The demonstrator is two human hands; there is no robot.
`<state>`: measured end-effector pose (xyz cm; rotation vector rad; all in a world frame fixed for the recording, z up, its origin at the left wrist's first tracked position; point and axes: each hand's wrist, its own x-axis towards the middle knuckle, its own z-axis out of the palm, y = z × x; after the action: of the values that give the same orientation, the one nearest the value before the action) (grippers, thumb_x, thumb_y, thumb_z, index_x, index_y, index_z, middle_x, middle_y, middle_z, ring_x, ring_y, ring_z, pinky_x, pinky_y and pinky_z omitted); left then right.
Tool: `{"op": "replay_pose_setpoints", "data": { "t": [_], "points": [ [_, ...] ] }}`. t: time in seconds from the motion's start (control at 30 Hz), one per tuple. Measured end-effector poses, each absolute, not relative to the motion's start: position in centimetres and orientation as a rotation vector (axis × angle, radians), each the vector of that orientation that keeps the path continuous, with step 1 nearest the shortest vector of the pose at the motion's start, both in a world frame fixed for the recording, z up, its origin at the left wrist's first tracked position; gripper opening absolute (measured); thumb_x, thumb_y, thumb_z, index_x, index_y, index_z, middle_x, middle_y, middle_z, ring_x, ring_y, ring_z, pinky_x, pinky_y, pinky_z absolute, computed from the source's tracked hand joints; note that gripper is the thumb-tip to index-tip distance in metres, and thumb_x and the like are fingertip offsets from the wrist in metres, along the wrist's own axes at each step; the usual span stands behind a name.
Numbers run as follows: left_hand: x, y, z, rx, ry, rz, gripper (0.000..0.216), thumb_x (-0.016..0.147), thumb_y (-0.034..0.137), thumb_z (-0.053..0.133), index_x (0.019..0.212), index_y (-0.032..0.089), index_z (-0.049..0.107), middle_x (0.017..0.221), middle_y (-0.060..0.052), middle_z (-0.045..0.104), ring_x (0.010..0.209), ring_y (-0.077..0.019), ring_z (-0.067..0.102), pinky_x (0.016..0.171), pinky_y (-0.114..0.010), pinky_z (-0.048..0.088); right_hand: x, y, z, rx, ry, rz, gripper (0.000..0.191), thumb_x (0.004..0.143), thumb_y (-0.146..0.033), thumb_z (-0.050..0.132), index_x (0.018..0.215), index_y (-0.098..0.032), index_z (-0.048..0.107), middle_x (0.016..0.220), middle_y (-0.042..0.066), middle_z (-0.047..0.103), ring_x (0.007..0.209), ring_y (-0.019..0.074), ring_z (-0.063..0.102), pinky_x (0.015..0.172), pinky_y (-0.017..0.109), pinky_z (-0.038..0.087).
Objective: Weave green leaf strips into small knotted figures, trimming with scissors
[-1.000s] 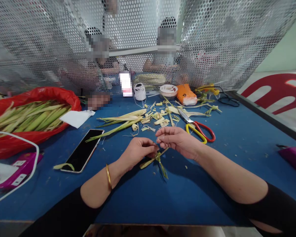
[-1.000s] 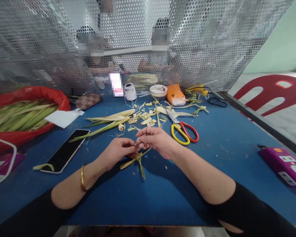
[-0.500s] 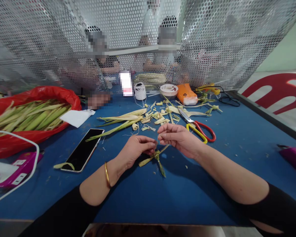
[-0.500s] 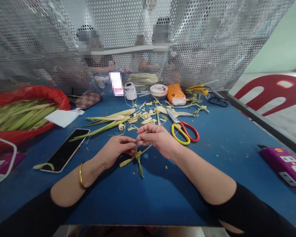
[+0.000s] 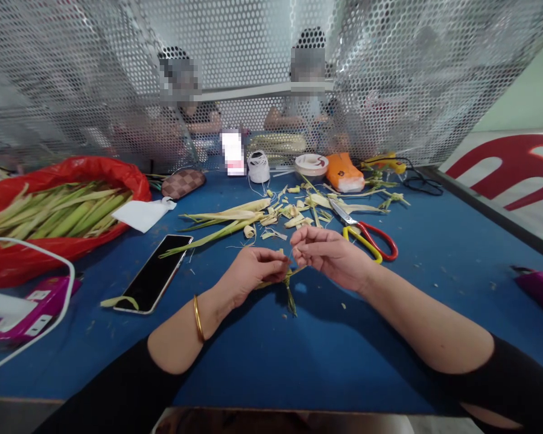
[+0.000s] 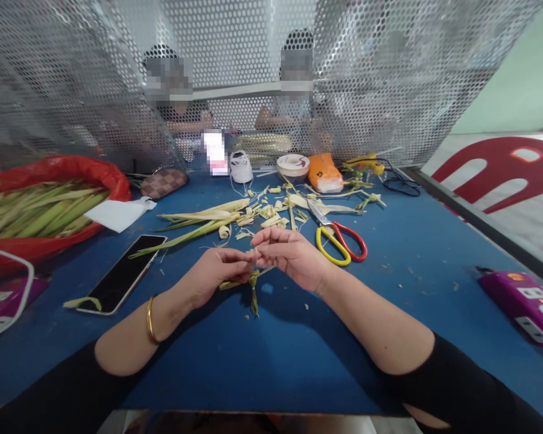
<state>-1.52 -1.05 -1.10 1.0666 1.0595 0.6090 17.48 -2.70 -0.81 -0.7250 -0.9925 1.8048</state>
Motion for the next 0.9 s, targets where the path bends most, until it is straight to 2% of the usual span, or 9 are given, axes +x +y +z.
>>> {"op": "replay_pose_setpoints", "data": {
  "t": [0.13, 0.27, 0.3, 0.37, 0.47, 0.67, 0.8, 0.9],
  "points": [
    [-1.3, -1.5, -1.1, 1.171, 0.983, 0.571, 0.022, 0.062, 0.026, 0.081, 0.073, 0.011, 0.07, 0.061, 0.0, 0.061, 0.053, -0.0057, 0.051, 0.059, -0.022, 0.045, 16.9, -2.9, -0.8, -0.765, -1.073, 1.744, 0.014, 0.076, -0.016, 0.068, 0.089, -0.018, 0.065, 0.081, 0.001, 0.069, 0.072, 0.0105, 0.064, 0.072, 0.024, 0.05],
    [-1.2, -1.6, -1.4, 1.23, 0.979, 0.571, 0.019, 0.067, 0.027, 0.075, 0.07, 0.013, 0.064, 0.06, 0.002, 0.059, 0.052, -0.0055, 0.05, 0.058, -0.022, 0.044, 16.7, -2.6, -1.2, -0.848, -1.235, 1.464, 0.039, 0.075, -0.016, 0.065, 0.113, -0.025, 0.058, 0.117, 0.004, 0.062, 0.096, 0.0152, 0.063, 0.086, 0.031, 0.048],
    [-1.2, -1.5, -1.4, 1.234, 0.977, 0.569, 0.018, 0.068, 0.027, 0.074, 0.071, 0.013, 0.062, 0.061, 0.002, 0.059, 0.052, -0.0054, 0.05, 0.058, -0.022, 0.044, 16.8, -2.4, -1.4, -0.943, -1.3, 1.347, 0.039, 0.075, -0.017, 0.065, 0.112, -0.025, 0.058, 0.115, 0.004, 0.062, 0.094, 0.0157, 0.062, 0.085, 0.032, 0.048],
    [-1.3, -1.5, -1.5, 1.226, 0.971, 0.568, 0.018, 0.07, 0.027, 0.073, 0.073, 0.014, 0.06, 0.062, 0.003, 0.06, 0.052, -0.0053, 0.051, 0.057, -0.021, 0.044, 17.1, -2.1, -1.8, -1.166, -1.481, 1.133, 0.025, 0.073, -0.017, 0.064, 0.098, -0.021, 0.063, 0.093, 0.002, 0.064, 0.079, 0.0152, 0.06, 0.075, 0.031, 0.048],
    [-1.4, -1.3, -1.6, 1.207, 0.971, 0.577, 0.02, 0.072, 0.028, 0.072, 0.075, 0.015, 0.058, 0.062, 0.003, 0.06, 0.053, -0.0056, 0.053, 0.057, -0.02, 0.044, 17.4, -2.0, -2.1, -1.3, -1.788, 1.077, 0.005, 0.074, -0.017, 0.061, 0.077, -0.018, 0.065, 0.071, -0.001, 0.059, 0.064, 0.013, 0.053, 0.061, 0.028, 0.043],
    [-1.3, -1.3, -1.5, 1.195, 0.978, 0.586, 0.021, 0.072, 0.027, 0.072, 0.076, 0.016, 0.056, 0.063, 0.002, 0.06, 0.052, -0.0053, 0.053, 0.054, -0.019, 0.044, 17.1, -2.3, -1.8, -1.299, -1.954, 0.925, 0.012, 0.076, -0.017, 0.06, 0.065, -0.019, 0.062, 0.068, -0.001, 0.057, 0.064, 0.012, 0.052, 0.061, 0.026, 0.039],
    [-1.2, -1.3, -1.3, 1.179, 1.038, 0.631, 0.024, 0.071, 0.032, 0.073, 0.076, 0.016, 0.056, 0.066, 0.0, 0.064, 0.053, -0.0063, 0.056, 0.054, -0.019, 0.046, 17.2, -2.4, -1.4, -1.264, -1.982, 0.849, 0.014, 0.078, -0.015, 0.058, 0.064, -0.019, 0.059, 0.067, -0.002, 0.055, 0.065, 0.012, 0.051, 0.062, 0.026, 0.038],
    [-1.3, -1.2, -1.2, 1.174, 1.077, 0.642, 0.023, 0.068, 0.03, 0.075, 0.074, 0.016, 0.057, 0.059, 0.001, 0.062, 0.05, -0.0069, 0.055, 0.052, -0.019, 0.046, 17.3, -2.6, -1.0, -1.199, -2.067, 0.864, 0.014, 0.08, -0.015, 0.057, 0.066, -0.019, 0.058, 0.069, -0.002, 0.054, 0.065, 0.0117, 0.05, 0.063, 0.025, 0.039]
  ]
}}
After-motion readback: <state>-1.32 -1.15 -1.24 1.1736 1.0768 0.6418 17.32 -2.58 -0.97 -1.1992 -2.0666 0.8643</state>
